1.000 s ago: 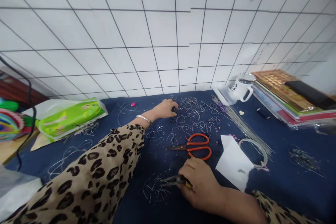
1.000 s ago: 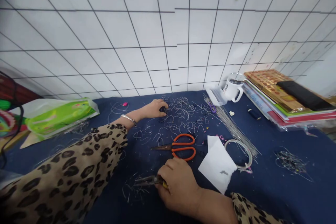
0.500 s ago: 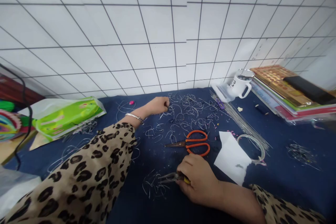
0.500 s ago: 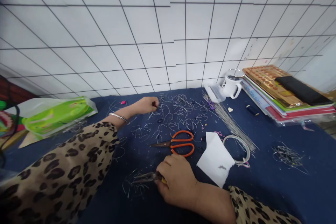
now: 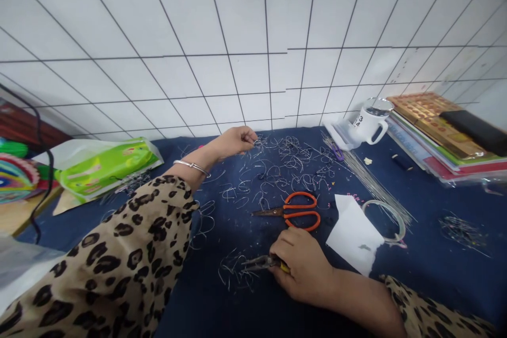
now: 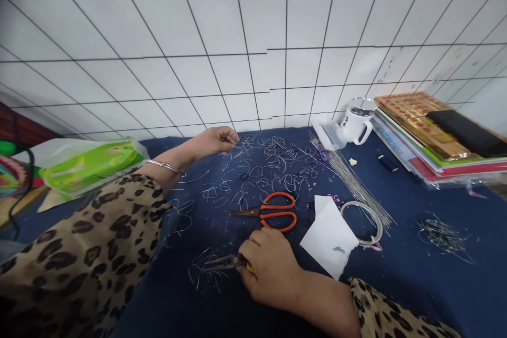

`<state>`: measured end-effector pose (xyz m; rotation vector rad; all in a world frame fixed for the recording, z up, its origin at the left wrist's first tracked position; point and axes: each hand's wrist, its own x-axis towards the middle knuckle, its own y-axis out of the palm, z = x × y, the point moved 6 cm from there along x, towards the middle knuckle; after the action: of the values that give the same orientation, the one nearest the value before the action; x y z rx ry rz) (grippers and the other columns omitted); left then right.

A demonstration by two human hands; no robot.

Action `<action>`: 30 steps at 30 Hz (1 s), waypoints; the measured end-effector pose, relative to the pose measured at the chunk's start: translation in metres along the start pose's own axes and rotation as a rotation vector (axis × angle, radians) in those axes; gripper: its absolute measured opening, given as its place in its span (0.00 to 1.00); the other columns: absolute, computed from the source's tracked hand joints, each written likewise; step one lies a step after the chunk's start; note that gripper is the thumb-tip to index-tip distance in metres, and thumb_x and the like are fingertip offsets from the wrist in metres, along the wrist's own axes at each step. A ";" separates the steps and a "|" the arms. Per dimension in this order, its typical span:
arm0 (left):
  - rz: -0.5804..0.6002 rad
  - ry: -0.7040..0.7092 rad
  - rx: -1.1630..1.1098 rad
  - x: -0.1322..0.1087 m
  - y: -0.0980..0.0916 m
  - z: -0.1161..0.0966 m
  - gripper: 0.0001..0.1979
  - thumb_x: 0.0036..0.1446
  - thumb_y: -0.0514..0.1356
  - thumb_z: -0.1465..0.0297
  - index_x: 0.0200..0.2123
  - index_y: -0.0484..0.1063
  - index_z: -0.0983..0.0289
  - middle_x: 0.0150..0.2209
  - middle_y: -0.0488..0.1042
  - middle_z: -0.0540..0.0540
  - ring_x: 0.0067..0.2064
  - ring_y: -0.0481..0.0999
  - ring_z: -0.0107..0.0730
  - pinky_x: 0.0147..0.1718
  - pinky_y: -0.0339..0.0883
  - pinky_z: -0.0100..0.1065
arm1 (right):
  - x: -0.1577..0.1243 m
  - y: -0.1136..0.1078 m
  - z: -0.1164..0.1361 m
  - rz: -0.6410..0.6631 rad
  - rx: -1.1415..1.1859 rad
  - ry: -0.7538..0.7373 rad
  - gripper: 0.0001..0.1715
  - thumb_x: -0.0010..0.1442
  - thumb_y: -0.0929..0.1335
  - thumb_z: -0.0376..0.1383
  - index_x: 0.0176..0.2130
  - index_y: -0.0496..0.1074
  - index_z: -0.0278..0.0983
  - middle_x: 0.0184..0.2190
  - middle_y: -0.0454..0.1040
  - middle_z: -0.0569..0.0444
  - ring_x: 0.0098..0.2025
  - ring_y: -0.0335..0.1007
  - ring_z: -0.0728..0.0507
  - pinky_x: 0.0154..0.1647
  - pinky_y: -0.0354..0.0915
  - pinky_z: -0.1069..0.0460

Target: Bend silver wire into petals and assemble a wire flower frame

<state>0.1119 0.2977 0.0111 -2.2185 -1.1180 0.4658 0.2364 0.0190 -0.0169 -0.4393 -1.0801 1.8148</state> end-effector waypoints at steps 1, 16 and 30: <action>0.001 -0.007 -0.028 0.000 0.001 0.001 0.14 0.50 0.58 0.74 0.42 0.67 0.64 0.37 0.72 0.57 0.33 0.71 0.26 0.28 0.66 0.29 | 0.000 0.000 0.000 0.006 -0.002 0.003 0.06 0.55 0.64 0.38 0.33 0.67 0.37 0.31 0.68 0.53 0.34 0.61 0.45 0.35 0.55 0.50; -0.033 0.003 -0.138 0.003 0.008 -0.014 0.04 0.52 0.60 0.71 0.33 0.69 0.64 0.31 0.72 0.55 0.33 0.72 0.28 0.30 0.68 0.30 | 0.001 0.002 -0.001 0.048 -0.017 0.009 0.06 0.55 0.65 0.38 0.32 0.66 0.37 0.31 0.68 0.53 0.35 0.60 0.45 0.36 0.54 0.50; 0.029 0.009 -0.141 -0.002 0.016 -0.025 0.06 0.54 0.59 0.67 0.35 0.69 0.64 0.28 0.74 0.56 0.32 0.75 0.30 0.26 0.66 0.29 | 0.001 0.004 -0.001 0.079 -0.047 0.001 0.06 0.55 0.65 0.38 0.33 0.66 0.38 0.32 0.68 0.54 0.35 0.60 0.45 0.37 0.54 0.50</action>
<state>0.1344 0.2794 0.0195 -2.3581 -1.1471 0.3999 0.2344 0.0199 -0.0209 -0.5173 -1.1203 1.8607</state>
